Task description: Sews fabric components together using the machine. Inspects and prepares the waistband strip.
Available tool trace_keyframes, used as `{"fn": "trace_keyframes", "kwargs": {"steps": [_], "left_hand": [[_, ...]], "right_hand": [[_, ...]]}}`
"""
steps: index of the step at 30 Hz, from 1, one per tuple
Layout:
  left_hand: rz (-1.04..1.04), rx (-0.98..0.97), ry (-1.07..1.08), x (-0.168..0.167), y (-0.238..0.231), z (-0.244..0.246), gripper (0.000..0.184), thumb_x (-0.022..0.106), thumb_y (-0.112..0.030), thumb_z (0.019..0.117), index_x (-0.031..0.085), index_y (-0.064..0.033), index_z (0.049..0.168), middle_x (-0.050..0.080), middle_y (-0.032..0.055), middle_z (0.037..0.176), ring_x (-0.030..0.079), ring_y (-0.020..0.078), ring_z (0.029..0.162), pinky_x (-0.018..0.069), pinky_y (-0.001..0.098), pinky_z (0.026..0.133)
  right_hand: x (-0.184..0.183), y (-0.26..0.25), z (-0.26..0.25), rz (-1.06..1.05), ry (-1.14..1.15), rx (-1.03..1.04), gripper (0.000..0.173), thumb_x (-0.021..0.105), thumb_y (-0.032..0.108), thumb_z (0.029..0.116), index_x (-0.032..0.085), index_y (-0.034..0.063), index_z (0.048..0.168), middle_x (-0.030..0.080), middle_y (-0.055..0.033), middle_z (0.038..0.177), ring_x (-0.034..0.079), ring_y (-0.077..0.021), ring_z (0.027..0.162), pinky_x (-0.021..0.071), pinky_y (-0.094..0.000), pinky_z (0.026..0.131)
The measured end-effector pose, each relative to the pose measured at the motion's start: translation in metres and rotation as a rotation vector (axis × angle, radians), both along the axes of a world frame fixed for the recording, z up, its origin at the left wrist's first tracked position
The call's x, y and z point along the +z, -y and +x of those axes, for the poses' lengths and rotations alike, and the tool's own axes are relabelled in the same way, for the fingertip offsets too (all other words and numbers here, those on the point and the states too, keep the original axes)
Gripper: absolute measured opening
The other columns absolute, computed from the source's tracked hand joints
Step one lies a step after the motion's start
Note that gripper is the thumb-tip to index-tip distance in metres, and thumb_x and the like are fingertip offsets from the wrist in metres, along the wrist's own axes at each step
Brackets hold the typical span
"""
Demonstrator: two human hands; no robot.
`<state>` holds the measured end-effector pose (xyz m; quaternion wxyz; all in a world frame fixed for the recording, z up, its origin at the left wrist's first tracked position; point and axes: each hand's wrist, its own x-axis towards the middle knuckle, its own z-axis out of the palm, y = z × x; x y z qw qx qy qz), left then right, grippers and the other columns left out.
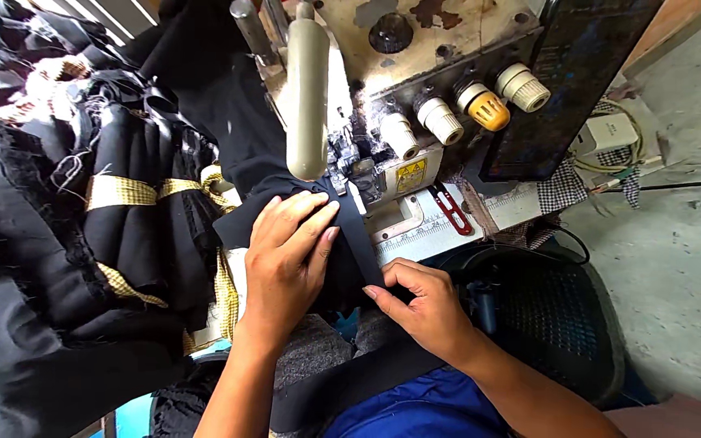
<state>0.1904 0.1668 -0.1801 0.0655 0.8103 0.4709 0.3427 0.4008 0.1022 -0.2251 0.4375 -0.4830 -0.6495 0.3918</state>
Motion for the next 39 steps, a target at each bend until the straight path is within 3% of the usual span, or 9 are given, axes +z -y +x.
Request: {"fn": "trace_keyframes", "kwargs": {"steps": [15, 19, 21, 23, 25, 27, 30, 32, 39], "left_hand": [[-0.019, 0.000, -0.071, 0.002, -0.010, -0.012, 0.036, 0.050, -0.025, 0.1066, 0.070, -0.0093, 0.132, 0.062, 0.0078, 0.145, 0.050, 0.0253, 0.143, 0.0304, 0.0534, 0.123], [0.037, 0.186, 0.154, -0.003, 0.052, -0.001, 0.023, 0.059, -0.015, 0.1012, 0.076, -0.0023, 0.110, 0.072, 0.0135, 0.112, 0.066, 0.0223, 0.110, 0.0526, 0.0385, 0.096], [-0.167, 0.156, 0.306, -0.016, 0.081, 0.012, 0.029, 0.052, -0.019, 0.1055, 0.075, -0.0010, 0.106, 0.073, 0.0077, 0.101, 0.069, 0.0110, 0.096, 0.0576, 0.0279, 0.086], [-0.375, 0.105, 0.416, -0.035, 0.101, 0.028, 0.033, 0.049, -0.020, 0.1065, 0.075, 0.0012, 0.108, 0.075, 0.0068, 0.099, 0.072, 0.0106, 0.090, 0.0615, 0.0290, 0.082], [-0.528, 0.071, 0.543, -0.045, 0.114, 0.040, 0.034, 0.048, -0.018, 0.1063, 0.072, 0.0033, 0.115, 0.076, 0.0071, 0.104, 0.073, 0.0118, 0.094, 0.0620, 0.0301, 0.086], [-0.693, 0.013, 0.751, -0.045, 0.119, 0.046, 0.035, 0.048, -0.017, 0.1072, 0.068, 0.0068, 0.122, 0.076, 0.0095, 0.111, 0.074, 0.0157, 0.100, 0.0625, 0.0330, 0.090], [-0.905, -0.099, 1.051, -0.036, 0.118, 0.049, 0.032, 0.057, -0.014, 0.1036, 0.067, 0.0092, 0.123, 0.076, 0.0168, 0.114, 0.075, 0.0252, 0.103, 0.0617, 0.0387, 0.092], [-0.942, -0.127, 1.098, -0.025, 0.116, 0.050, 0.024, 0.061, -0.005, 0.1002, 0.069, 0.0089, 0.119, 0.077, 0.0165, 0.106, 0.076, 0.0245, 0.097, 0.0630, 0.0382, 0.089], [-0.973, -0.179, 1.400, 0.020, 0.111, 0.029, 0.019, 0.070, -0.010, 0.0964, 0.076, 0.0005, 0.111, 0.078, 0.0138, 0.096, 0.077, 0.0186, 0.086, 0.0641, 0.0321, 0.081]], "right_hand": [[-0.002, 0.007, -0.006, -0.014, 0.258, -0.026, 0.021, 0.067, 0.026, 0.0969, 0.072, 0.0058, 0.094, 0.069, -0.0057, 0.085, 0.066, -0.0112, 0.076, 0.0560, -0.0261, 0.067], [-0.005, 0.047, 0.017, 0.009, 0.458, 0.119, 0.018, 0.058, 0.024, 0.0999, 0.066, 0.0092, 0.092, 0.061, -0.0033, 0.065, 0.063, -0.0165, 0.056, 0.0524, -0.0346, 0.050], [-0.009, 0.066, 0.029, 0.013, 0.484, 0.132, 0.019, 0.058, 0.024, 0.0991, 0.065, 0.0102, 0.089, 0.065, -0.0029, 0.075, 0.066, -0.0152, 0.067, 0.0553, -0.0320, 0.058], [-0.007, 0.080, 0.039, -0.003, 0.522, 0.154, 0.024, 0.059, 0.027, 0.1014, 0.067, 0.0094, 0.088, 0.071, -0.0064, 0.117, 0.067, -0.0183, 0.113, 0.0578, -0.0329, 0.093], [-0.001, 0.090, 0.045, 0.053, 0.530, 0.164, 0.026, 0.057, 0.029, 0.1024, 0.068, 0.0102, 0.088, 0.064, -0.0086, 0.138, 0.052, -0.0253, 0.138, 0.0438, -0.0409, 0.115], [0.006, 0.102, 0.047, 0.184, 0.451, 0.100, 0.022, 0.060, 0.027, 0.1009, 0.069, 0.0114, 0.088, 0.070, -0.0077, 0.120, 0.059, -0.0233, 0.127, 0.0464, -0.0402, 0.112], [0.006, 0.115, 0.047, 0.309, 0.379, 0.163, 0.016, 0.058, 0.020, 0.1019, 0.068, 0.0105, 0.093, 0.068, -0.0022, 0.075, 0.068, -0.0140, 0.075, 0.0572, -0.0284, 0.071], [0.002, 0.112, 0.049, 0.315, 0.403, 0.316, 0.017, 0.055, 0.018, 0.1031, 0.068, 0.0102, 0.097, 0.066, -0.0013, 0.071, 0.066, -0.0139, 0.065, 0.0547, -0.0284, 0.061], [0.013, 0.018, 0.040, 0.186, 0.133, -0.043, 0.025, 0.062, 0.021, 0.1021, 0.073, 0.0027, 0.116, 0.072, -0.0082, 0.117, 0.069, -0.0138, 0.110, 0.0586, -0.0324, 0.094]]}}
